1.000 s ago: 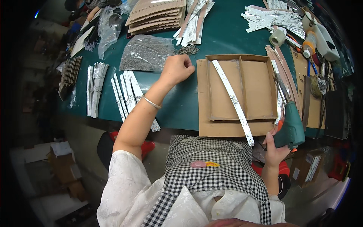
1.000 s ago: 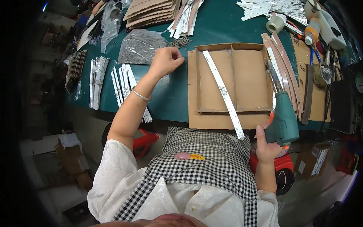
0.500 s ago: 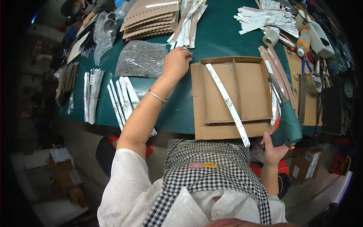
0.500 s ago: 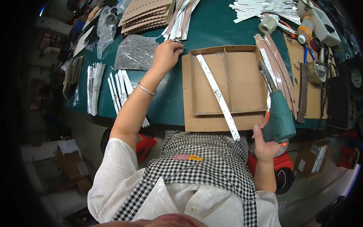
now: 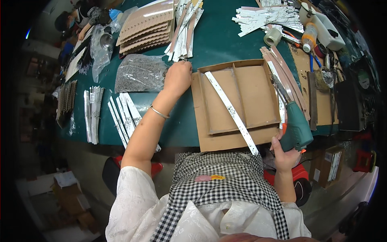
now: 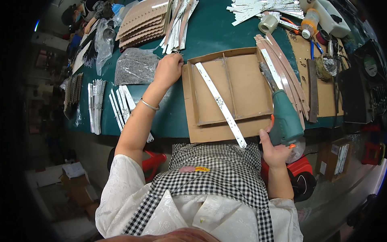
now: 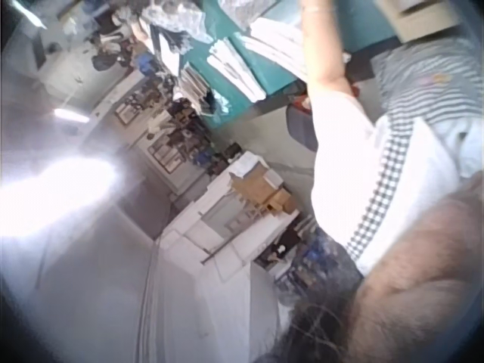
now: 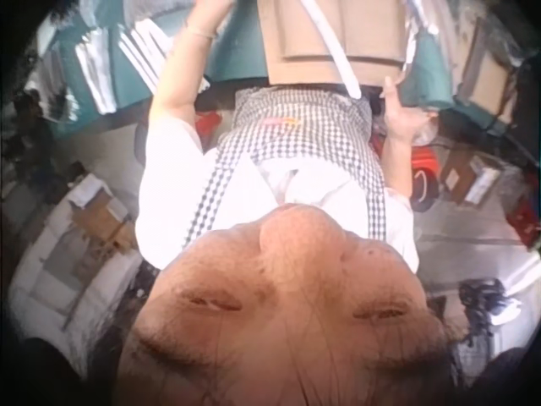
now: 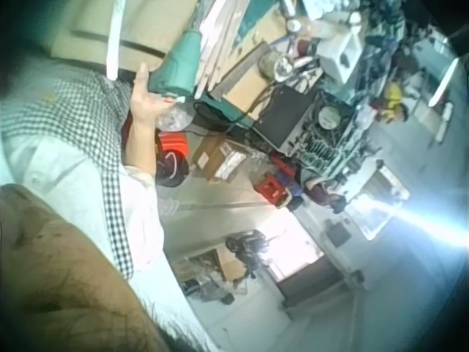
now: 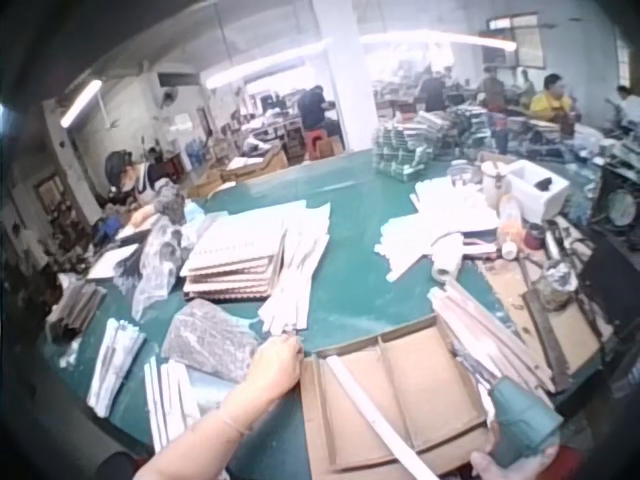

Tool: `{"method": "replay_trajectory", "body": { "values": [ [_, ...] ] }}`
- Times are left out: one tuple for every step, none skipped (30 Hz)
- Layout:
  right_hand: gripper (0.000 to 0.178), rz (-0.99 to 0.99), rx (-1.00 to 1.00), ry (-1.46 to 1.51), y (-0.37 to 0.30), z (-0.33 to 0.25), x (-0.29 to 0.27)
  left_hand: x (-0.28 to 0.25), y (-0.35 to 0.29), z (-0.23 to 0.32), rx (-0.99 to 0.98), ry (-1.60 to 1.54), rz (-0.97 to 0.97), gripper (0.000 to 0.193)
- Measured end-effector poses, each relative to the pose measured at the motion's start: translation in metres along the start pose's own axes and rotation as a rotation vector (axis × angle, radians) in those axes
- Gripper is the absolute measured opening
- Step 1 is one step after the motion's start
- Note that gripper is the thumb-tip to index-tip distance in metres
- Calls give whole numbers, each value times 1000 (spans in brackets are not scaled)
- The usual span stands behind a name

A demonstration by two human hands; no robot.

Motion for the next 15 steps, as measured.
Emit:
{"method": "replay_trajectory", "body": {
  "values": [
    [44, 16, 14, 26, 0, -1, 1, 0, 0, -1, -6, -23, -15, 11],
    [44, 20, 13, 32, 0, -1, 1, -1, 1, -2, -11, -47, -29, 11],
    [43, 23, 12, 38, 0, 0, 0, -1, 3, -4, -21, -60, -43, 11],
    [43, 26, 11, 44, 0, 0, 1, -1, 5, -6, -30, -73, -55, 12],
    [43, 23, 8, 36, 0, 0, 1, 0, 6, -7, -40, -86, -68, 12],
    [43, 19, 5, 27, 0, 0, 0, 0, 6, -9, -35, -72, -58, 11],
    [42, 17, 1, 15, 1, 0, -1, 0, 8, -8, -28, -61, -47, 11],
    [42, 25, 15, 9, 0, -1, -2, 0, 9, -7, -22, -49, -35, 10],
    [42, 33, 29, 2, -2, -2, -3, -1, 7, -8, -54, -65, -31, 9],
    [42, 46, 31, -1, -2, -2, -4, -5, 6, -3, -78, -78, -19, 7],
    [43, 50, 33, 8, 0, -2, -3, -15, 6, -1, -103, -83, 1, 6],
    [43, 53, 34, 17, 1, -2, -4, -15, 5, -2, -96, -89, 14, 4],
    [44, 45, 39, 29, 1, 0, -4, -14, 2, -2, -85, -109, -18, 6],
    [47, 48, 68, 23, 1, 2, -5, -13, -2, 2, -73, -108, -21, 6],
    [47, 50, 44, 45, 5, 1, -2, -14, -4, 3, -63, -105, -25, 7]
  ]
}}
Point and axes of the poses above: each hand's wrist, its own y-axis towards the middle knuckle, its own x-axis out of the palm, z = x × y, the point moved 4 cm from there along y, towards the middle knuckle, and after that the axes turned 9 degrees about -y, right-handed, at the moved point
